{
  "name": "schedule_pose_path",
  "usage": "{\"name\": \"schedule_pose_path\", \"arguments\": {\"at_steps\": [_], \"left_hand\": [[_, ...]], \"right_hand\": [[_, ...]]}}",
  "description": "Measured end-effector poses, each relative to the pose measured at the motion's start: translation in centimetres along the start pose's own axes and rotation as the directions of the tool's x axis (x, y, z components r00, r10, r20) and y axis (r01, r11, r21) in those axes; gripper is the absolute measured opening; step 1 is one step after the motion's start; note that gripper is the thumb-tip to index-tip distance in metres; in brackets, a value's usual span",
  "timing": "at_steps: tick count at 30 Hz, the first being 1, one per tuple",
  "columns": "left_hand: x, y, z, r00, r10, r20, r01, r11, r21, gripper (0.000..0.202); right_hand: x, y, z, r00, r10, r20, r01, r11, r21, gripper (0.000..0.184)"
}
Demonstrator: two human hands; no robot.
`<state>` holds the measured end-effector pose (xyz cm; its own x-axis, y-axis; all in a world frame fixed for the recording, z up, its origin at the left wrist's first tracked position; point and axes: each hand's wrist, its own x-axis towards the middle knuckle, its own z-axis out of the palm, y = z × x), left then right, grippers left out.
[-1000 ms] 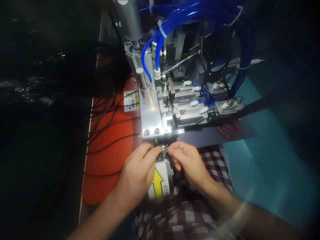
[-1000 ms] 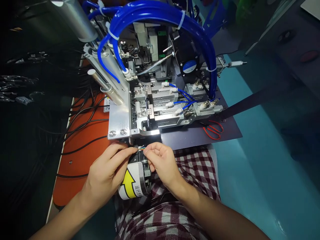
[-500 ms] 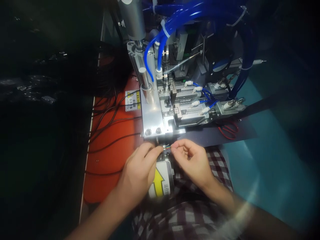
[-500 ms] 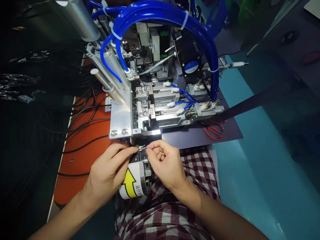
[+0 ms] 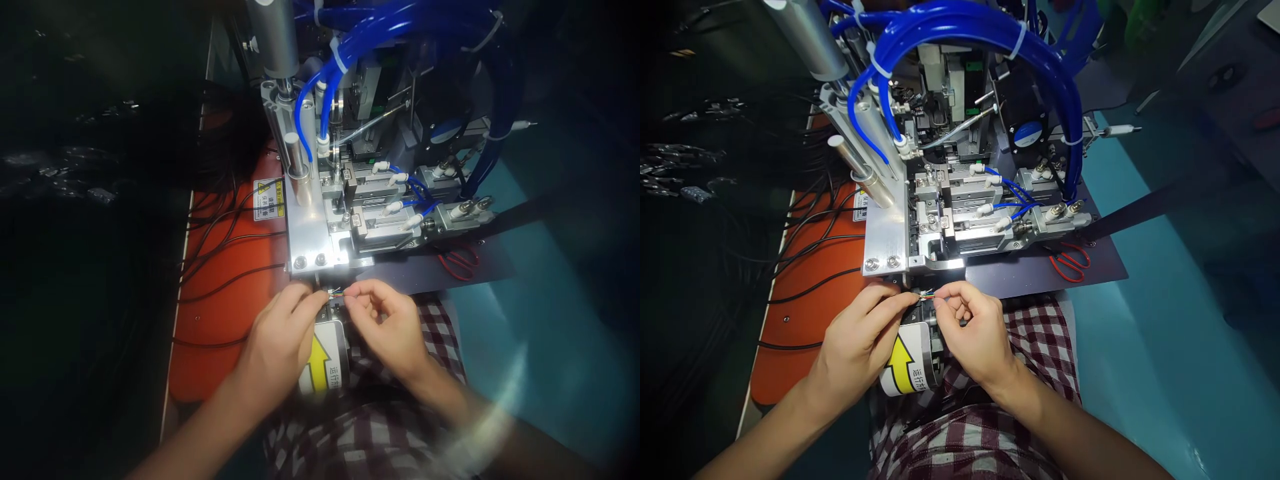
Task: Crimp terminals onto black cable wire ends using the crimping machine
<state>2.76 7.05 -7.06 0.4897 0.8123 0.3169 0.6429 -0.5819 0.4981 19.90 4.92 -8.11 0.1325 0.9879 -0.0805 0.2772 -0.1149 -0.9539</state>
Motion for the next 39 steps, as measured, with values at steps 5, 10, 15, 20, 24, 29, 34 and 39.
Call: {"name": "schedule_pose_path", "arguments": {"at_steps": [5, 10, 15, 20, 24, 29, 34, 39], "left_hand": [[0.0, 0.1, 0.0, 1.000, -0.003, 0.001, 0.003, 1.000, -0.011, 0.026], [0.1, 0.2, 0.0, 1.000, -0.001, -0.007, 0.001, 1.000, -0.004, 0.025], [0.1, 0.2, -0.1, 1.000, 0.008, -0.018, -0.007, 1.000, 0.007, 0.026], [0.0, 0.1, 0.0, 1.000, 0.012, -0.019, -0.011, 1.000, 0.016, 0.025], [0.0, 0.0, 0.1, 1.000, 0.018, -0.023, -0.017, 1.000, 0.020, 0.025], [0.1, 0.0, 0.1, 0.999, 0.015, -0.031, -0.014, 1.000, 0.016, 0.025], [0.2, 0.2, 0.1, 1.000, 0.014, -0.019, -0.014, 1.000, 0.012, 0.024], [0.1, 0.2, 0.0, 1.000, 0.007, -0.021, -0.007, 1.000, 0.012, 0.025]], "right_hand": [[0.1, -0.3, 0.0, 0.999, 0.051, 0.018, -0.052, 0.997, 0.057, 0.007], [0.7, -0.9, 0.0, 0.975, 0.199, 0.096, -0.213, 0.963, 0.163, 0.012], [0.9, -1.4, 0.1, 0.974, 0.184, 0.130, -0.191, 0.981, 0.044, 0.014], [0.6, -2.0, 0.3, 0.982, 0.136, 0.129, -0.125, 0.988, -0.094, 0.016], [0.7, -1.9, 0.4, 0.979, 0.150, 0.141, -0.148, 0.989, -0.025, 0.017], [0.5, -1.1, -0.3, 0.953, 0.252, 0.169, -0.274, 0.955, 0.117, 0.018], [0.4, -0.8, -0.5, 0.988, 0.114, 0.100, -0.115, 0.993, 0.008, 0.012], [0.5, -1.0, -0.1, 0.994, 0.001, 0.106, 0.012, 0.993, -0.122, 0.009]]}}
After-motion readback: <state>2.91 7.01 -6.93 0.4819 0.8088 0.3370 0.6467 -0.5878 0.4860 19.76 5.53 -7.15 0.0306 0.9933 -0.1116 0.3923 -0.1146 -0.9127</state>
